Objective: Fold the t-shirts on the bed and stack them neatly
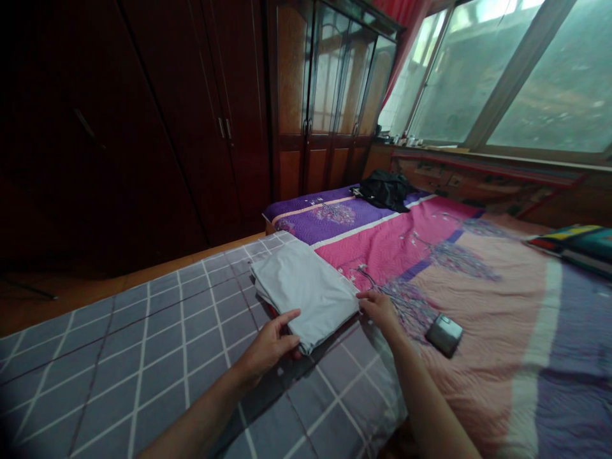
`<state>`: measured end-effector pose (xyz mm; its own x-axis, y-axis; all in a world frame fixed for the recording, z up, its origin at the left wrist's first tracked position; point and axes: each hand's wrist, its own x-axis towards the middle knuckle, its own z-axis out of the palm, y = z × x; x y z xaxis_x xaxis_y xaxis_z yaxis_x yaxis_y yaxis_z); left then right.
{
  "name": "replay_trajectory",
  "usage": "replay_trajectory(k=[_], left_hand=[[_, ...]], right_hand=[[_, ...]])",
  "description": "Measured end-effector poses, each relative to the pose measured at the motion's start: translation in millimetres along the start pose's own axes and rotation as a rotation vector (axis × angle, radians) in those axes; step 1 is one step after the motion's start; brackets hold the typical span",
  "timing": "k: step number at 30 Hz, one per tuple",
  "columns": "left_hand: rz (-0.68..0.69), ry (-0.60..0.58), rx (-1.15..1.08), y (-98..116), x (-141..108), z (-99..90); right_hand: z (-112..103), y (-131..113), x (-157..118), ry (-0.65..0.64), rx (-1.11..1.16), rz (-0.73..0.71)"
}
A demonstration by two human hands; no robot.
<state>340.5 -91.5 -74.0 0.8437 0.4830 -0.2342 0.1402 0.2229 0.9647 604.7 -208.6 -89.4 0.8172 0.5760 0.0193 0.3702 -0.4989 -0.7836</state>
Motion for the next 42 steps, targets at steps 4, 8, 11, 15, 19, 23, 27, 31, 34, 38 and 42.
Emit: replay_trajectory(k=[4, 8, 11, 15, 19, 23, 27, 31, 34, 38, 42], left_hand=[[0.067, 0.064, 0.162, -0.7, -1.3, -1.4], [0.235, 0.167, 0.219, -6.5, -0.8, -2.4], [0.254, 0.225, 0.217, -10.5, -0.8, -5.3], [0.339, 0.405, 0.226, -17.6, 1.0, -13.8], [0.438, 0.477, 0.277, -27.8, 3.9, -20.4], [0.473, 0.418, 0.414, -37.4, 5.3, -21.8], [0.42, 0.359, 0.497, -41.0, 7.0, -22.7], [0.431, 0.364, 0.495, -40.9, 8.4, -24.4], [0.444, 0.369, 0.501, -41.5, 9.1, -25.0], [0.431, 0.365, 0.509, -41.1, 10.1, -25.7], [0.426, 0.354, 0.522, -40.2, 11.1, -26.3]], right_hand=[[7.1, -22.4, -3.3, 0.132, -0.265, -0.167], [46.5, -41.7, -20.6, 0.086, -0.423, -0.374], [71.2, -47.4, -33.2, 0.009, -0.519, -0.447], [77.1, -65.5, -29.6, -0.027, -0.589, -0.497], [94.4, -98.8, -13.2, -0.082, -0.611, -0.587], [132.9, -113.3, -4.8, -0.169, -0.634, -0.631], [148.7, -107.8, -2.3, -0.212, -0.662, -0.632], [141.2, -117.4, 8.3, -0.224, -0.688, -0.644], [144.6, -134.9, 19.7, -0.176, -0.684, -0.647], [169.8, -144.7, 26.1, -0.15, -0.687, -0.635], [183.1, -134.1, 32.3, -0.187, -0.693, -0.643]])
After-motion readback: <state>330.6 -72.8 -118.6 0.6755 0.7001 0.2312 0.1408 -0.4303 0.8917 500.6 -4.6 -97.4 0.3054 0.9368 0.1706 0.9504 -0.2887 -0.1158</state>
